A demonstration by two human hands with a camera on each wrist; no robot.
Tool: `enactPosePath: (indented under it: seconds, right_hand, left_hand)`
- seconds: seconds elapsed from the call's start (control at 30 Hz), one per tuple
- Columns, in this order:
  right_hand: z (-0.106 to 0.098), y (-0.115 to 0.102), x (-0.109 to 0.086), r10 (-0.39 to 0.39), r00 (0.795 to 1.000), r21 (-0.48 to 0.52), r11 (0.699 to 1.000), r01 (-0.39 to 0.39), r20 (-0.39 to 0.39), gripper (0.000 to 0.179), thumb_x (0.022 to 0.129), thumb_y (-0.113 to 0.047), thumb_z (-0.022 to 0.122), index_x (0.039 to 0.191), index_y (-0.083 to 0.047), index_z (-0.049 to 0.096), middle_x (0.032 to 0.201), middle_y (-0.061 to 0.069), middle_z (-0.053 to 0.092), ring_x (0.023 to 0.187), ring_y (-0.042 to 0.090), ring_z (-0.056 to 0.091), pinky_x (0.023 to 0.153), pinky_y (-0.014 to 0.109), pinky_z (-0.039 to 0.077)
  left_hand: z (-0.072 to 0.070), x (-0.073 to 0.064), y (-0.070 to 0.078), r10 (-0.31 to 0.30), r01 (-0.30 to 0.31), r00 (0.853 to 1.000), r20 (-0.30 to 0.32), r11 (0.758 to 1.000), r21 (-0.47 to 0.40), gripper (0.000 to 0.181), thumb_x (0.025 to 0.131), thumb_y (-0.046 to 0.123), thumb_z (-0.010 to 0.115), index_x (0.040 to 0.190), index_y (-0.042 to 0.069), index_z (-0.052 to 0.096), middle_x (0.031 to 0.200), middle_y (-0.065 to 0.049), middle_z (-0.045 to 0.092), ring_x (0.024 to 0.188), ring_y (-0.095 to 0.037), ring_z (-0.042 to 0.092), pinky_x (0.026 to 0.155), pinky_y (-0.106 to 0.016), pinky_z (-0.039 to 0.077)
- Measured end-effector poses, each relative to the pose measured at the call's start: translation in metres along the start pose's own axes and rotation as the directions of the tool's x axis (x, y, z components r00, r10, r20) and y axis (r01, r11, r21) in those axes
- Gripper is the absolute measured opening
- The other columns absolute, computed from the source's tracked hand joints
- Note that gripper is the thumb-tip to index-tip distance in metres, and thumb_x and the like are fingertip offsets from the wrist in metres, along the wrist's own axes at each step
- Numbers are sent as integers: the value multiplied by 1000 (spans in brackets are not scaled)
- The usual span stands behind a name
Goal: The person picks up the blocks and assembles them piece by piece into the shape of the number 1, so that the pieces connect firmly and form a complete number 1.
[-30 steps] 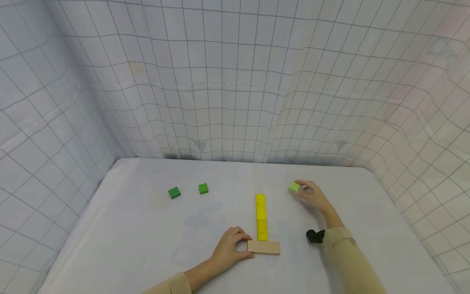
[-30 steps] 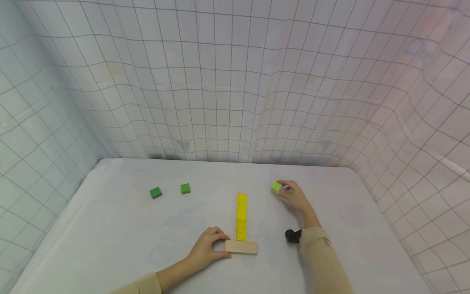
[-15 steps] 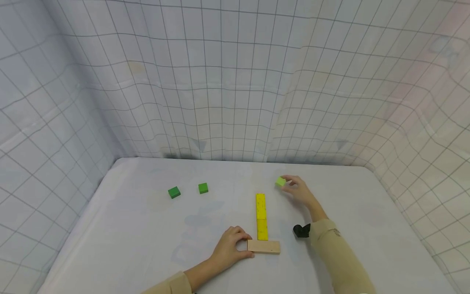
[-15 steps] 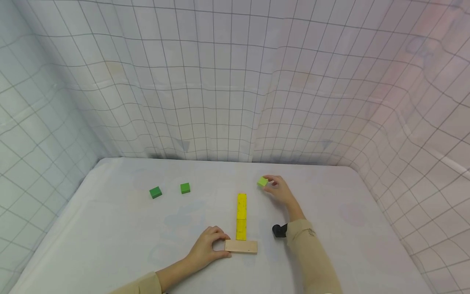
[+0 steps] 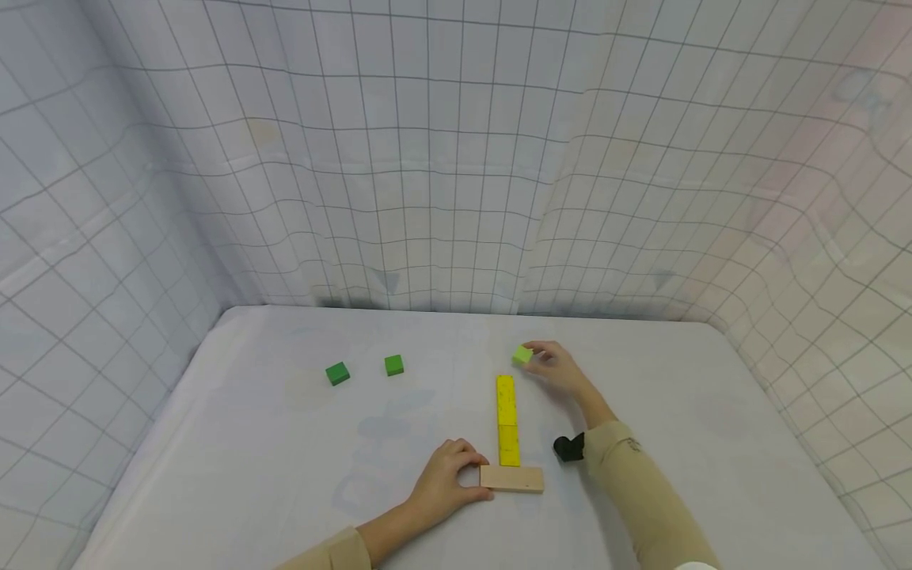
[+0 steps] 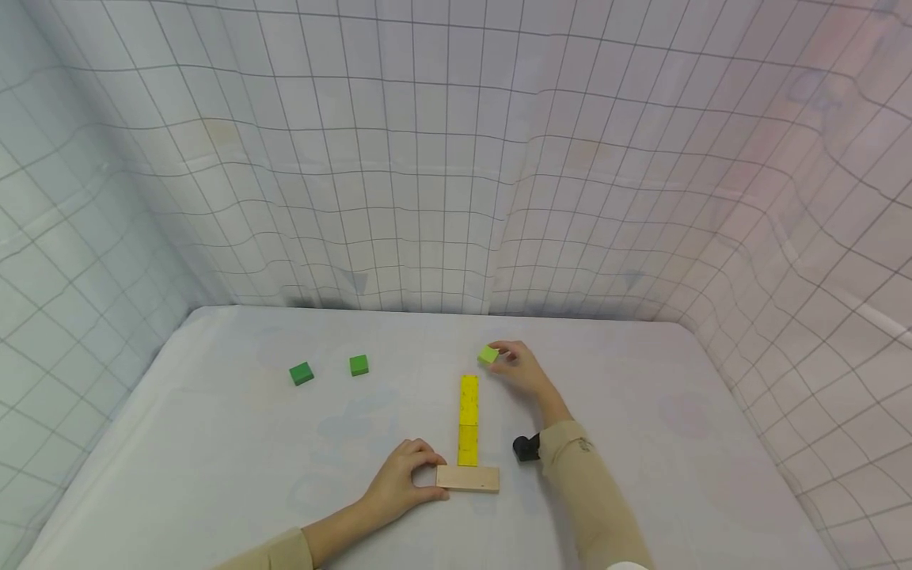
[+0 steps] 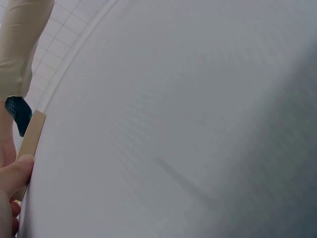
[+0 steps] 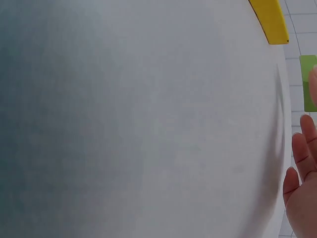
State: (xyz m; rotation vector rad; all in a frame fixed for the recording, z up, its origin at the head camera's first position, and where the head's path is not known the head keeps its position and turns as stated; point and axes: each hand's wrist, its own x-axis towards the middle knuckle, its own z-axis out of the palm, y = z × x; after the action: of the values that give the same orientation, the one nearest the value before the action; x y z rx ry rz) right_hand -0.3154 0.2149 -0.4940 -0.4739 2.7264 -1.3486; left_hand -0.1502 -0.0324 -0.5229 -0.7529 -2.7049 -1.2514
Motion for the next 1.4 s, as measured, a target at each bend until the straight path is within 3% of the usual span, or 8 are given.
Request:
enactPosePath:
  seconds: [0.2,1.03,1.4]
  right_hand:
    - [8,-3,3,-13,1000,-33,999,14,16,40,84,-17,66,122,-6,56,116,17,52,104,32,45,90,48,36]
    - [18,-11,8,132,990,-86,988,-128,42,40,84,-23,67,122,-14,58,116,12,50,106,28,43,92,46,36]
    - [16,-12,6,40,999,-87,996,-38,25,30,92,-14,55,120,-5,59,110,17,54,101,30,49,89,47,39]
  left_hand:
    - [0,0,0,16,-16,1000,-10,1000,1,36,64,35,80,93,16,69,85,12,53,79,-4,42,71,-21,40]
    - [0,0,-1,11,-11,1000,-5,1000,1,36,65,35,80,93,16,69,86,12,53,80,-4,43,71,-21,40]
    - [1,0,-2,41,-41,999,-22,999,7,36,65,35,80,92,15,69,85,11,53,78,-4,43,70,-21,40]
